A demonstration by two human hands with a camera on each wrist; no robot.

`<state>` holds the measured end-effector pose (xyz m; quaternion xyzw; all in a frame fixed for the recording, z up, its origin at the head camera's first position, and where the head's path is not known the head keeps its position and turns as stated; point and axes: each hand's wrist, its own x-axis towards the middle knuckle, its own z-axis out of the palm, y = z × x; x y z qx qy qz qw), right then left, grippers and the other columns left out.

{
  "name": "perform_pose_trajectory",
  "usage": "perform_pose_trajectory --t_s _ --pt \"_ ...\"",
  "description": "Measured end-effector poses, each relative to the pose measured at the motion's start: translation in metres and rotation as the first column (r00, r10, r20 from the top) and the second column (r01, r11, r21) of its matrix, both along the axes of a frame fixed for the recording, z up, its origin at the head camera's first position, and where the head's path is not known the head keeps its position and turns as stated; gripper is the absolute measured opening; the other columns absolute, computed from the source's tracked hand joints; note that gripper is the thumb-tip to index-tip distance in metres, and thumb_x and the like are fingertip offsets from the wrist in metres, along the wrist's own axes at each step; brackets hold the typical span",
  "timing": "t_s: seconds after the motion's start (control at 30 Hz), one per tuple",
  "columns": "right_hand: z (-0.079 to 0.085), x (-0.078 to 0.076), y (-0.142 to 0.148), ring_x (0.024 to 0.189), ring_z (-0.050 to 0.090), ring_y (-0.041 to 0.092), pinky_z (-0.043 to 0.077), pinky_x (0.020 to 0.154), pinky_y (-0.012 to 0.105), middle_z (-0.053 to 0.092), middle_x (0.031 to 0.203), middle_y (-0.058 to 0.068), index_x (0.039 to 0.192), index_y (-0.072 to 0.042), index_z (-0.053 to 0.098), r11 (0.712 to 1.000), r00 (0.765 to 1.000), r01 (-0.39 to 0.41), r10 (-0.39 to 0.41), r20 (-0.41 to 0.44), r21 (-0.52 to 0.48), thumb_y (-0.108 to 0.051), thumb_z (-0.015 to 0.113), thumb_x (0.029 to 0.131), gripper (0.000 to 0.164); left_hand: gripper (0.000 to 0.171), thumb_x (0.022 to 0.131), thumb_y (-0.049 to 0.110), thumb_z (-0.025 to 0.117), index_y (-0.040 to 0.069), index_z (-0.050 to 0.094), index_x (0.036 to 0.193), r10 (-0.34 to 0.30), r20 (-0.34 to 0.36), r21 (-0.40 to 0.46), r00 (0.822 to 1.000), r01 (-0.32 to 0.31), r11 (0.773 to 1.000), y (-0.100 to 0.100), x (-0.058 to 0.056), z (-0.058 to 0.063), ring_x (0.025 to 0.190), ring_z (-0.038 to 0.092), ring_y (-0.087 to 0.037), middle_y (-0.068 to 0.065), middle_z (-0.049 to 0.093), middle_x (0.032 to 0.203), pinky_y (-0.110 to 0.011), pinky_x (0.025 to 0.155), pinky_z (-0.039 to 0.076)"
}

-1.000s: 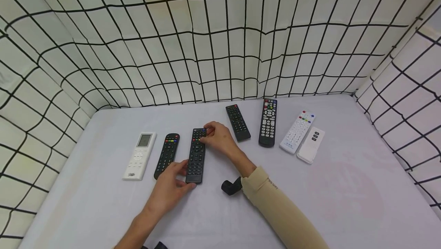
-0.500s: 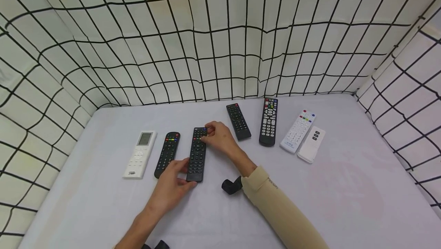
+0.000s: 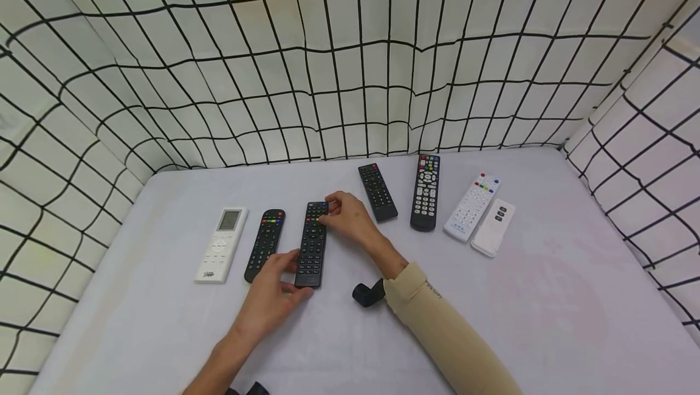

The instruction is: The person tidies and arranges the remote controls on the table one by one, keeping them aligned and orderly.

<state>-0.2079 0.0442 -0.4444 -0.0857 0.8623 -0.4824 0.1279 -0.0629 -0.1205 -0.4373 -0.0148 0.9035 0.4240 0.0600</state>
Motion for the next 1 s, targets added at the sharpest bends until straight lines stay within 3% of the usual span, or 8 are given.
perform_pose_trajectory --t_s 0.2,0.4,0.6,0.7,1.0 --pt "0.001 0.001 0.004 0.097 0.064 0.021 0.052 0.075 0.025 0.069 0.116 0.013 0.136 -0.005 0.063 1.0 1.0 0.004 -0.004 -0.001 -0.025 -0.018 0.07 0.099 0.039 0.074 0.082 0.004 0.085 -0.001 0.052 0.147 0.01 -0.014 -0.022 1.0 -0.01 1.0 0.001 0.001 0.003 0.076 0.059 -0.01 -0.018 0.058 0.128 -0.02 0.068 0.053" --pt "0.004 0.004 0.012 0.094 0.066 0.02 0.053 0.071 0.024 0.07 0.118 0.014 0.134 -0.007 0.065 0.999 1.0 0.018 -0.018 -0.018 -0.041 -0.02 0.068 0.1 0.036 0.073 0.083 0.011 0.087 0.003 0.053 0.147 0.015 -0.067 -0.114 0.998 -0.022 0.993 0.002 0.001 0.007 0.078 0.055 -0.013 -0.015 0.057 0.133 -0.022 0.069 0.048" --pt "0.011 0.009 0.024 0.091 0.068 0.022 0.052 0.068 0.026 0.071 0.115 0.013 0.131 -0.006 0.067 0.996 0.996 0.045 -0.051 -0.076 -0.077 -0.019 0.067 0.101 0.033 0.069 0.086 0.016 0.085 0.004 0.054 0.146 0.029 -0.155 -0.142 0.988 -0.052 0.989 0.008 -0.002 0.011 0.114 0.062 -0.026 -0.013 0.053 0.14 -0.04 0.093 0.056" --pt "0.011 0.011 0.032 0.092 0.069 0.022 0.053 0.068 0.025 0.071 0.112 0.013 0.129 -0.007 0.068 0.996 0.992 0.052 -0.061 -0.111 -0.074 -0.019 0.066 0.101 0.03 0.062 0.089 0.017 0.083 0.003 0.056 0.144 0.034 -0.214 -0.155 0.976 -0.068 0.986 0.013 -0.004 0.01 0.123 0.059 -0.03 -0.014 0.054 0.138 -0.048 0.102 0.053" --pt "0.012 0.015 0.053 0.08 0.062 0.02 0.05 0.067 0.028 0.07 0.102 0.012 0.126 -0.006 0.069 0.992 0.981 0.09 -0.104 -0.165 -0.091 -0.015 0.065 0.102 0.026 0.041 0.093 0.014 0.078 0.01 0.068 0.132 0.005 -0.385 -0.144 0.923 -0.065 0.987 0.036 -0.012 0.015 0.119 0.06 -0.025 -0.006 0.065 0.126 -0.043 0.095 0.048"
